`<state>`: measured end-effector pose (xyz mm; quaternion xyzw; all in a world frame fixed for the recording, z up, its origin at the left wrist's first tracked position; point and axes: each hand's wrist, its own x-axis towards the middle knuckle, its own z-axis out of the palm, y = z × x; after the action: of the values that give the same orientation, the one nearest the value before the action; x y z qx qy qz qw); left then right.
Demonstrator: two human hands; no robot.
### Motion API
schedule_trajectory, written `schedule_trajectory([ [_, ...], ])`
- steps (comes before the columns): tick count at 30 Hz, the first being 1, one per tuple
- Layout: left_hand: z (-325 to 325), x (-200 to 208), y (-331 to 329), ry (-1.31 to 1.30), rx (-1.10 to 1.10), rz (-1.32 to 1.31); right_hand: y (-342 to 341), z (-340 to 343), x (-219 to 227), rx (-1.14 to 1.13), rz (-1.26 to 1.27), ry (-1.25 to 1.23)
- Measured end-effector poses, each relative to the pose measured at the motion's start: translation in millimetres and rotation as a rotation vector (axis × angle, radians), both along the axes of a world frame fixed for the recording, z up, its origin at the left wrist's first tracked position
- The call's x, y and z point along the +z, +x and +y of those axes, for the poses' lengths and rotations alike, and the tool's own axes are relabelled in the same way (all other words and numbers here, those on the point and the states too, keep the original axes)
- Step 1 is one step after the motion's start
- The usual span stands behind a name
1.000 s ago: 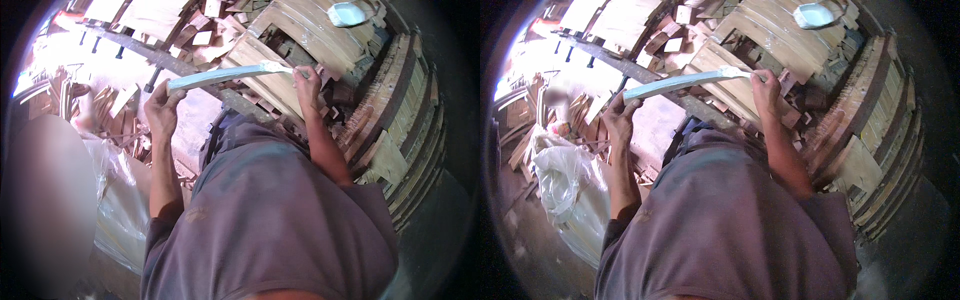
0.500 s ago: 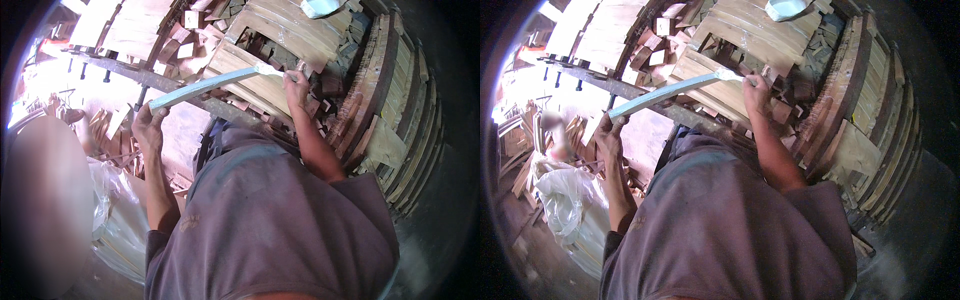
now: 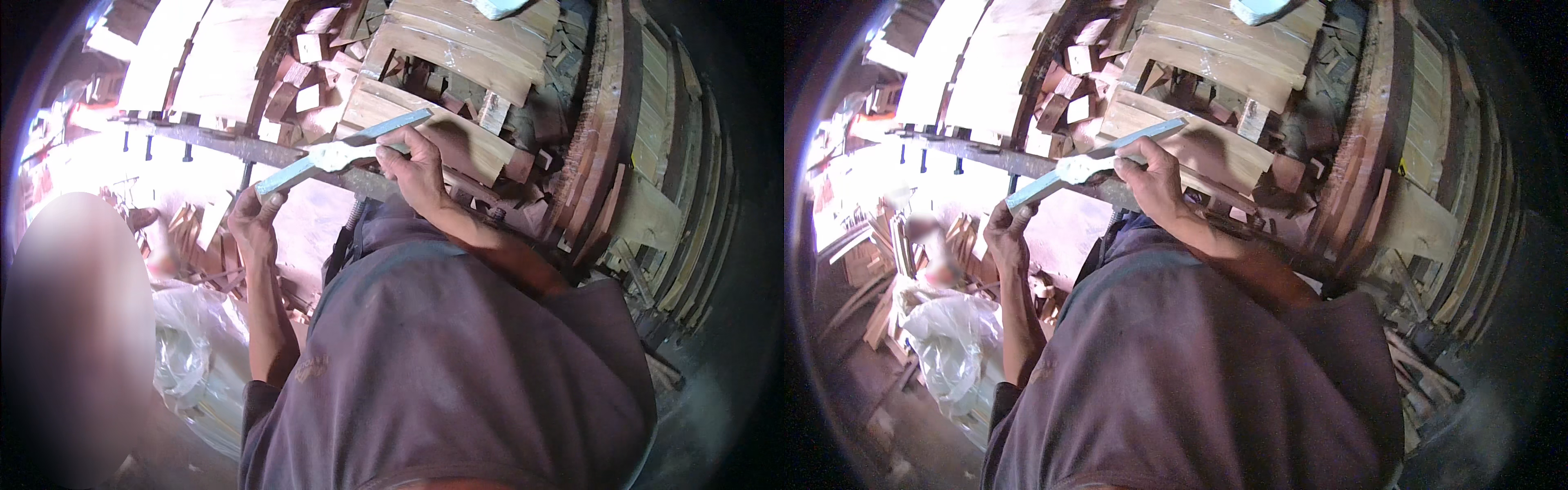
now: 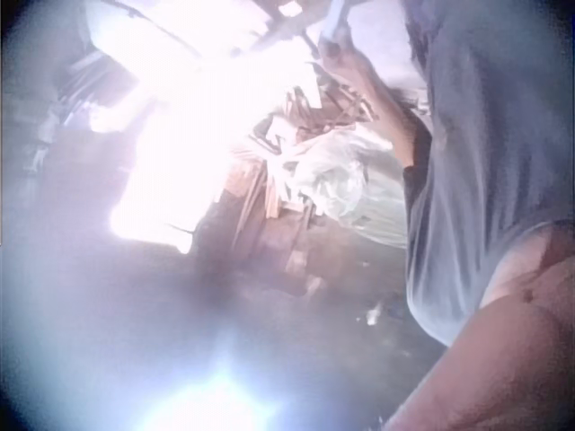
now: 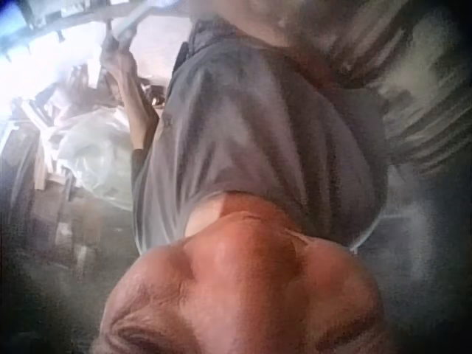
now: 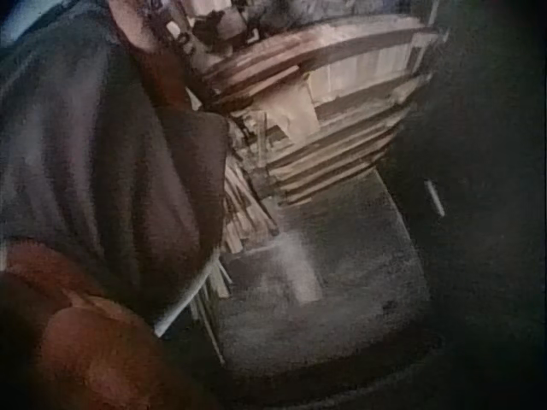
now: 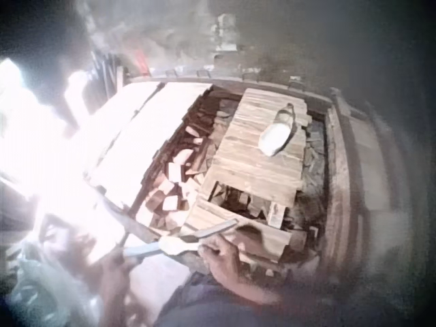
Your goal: The person applies glue to the edges of thin wooden strips using a brush and places them into a curved wooden mold. The person repeatedly picks up strips, applies glue, and stacks them in the mold.
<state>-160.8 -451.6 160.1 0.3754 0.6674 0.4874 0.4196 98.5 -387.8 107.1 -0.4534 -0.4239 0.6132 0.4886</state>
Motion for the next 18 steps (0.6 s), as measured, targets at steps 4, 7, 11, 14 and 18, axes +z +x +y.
schedule_trajectory([
  [4,29,-8,-4,0.052,-0.08,-0.181,31,2,6,-0.223,0.254,-0.215],
  [7,78,-23,12,-0.09,-0.137,-0.163,87,-11,-24,-0.593,0.218,-0.275],
  [11,155,-81,47,-0.193,-0.226,-0.438,165,-59,-51,-0.942,0.233,-0.332],
  [14,212,-124,78,-0.324,-0.284,-0.568,211,-116,-57,-1.158,0.198,-0.407],
  [18,272,-186,97,-0.373,-0.263,-0.675,193,-158,-20,-1.223,-0.018,-0.398],
])
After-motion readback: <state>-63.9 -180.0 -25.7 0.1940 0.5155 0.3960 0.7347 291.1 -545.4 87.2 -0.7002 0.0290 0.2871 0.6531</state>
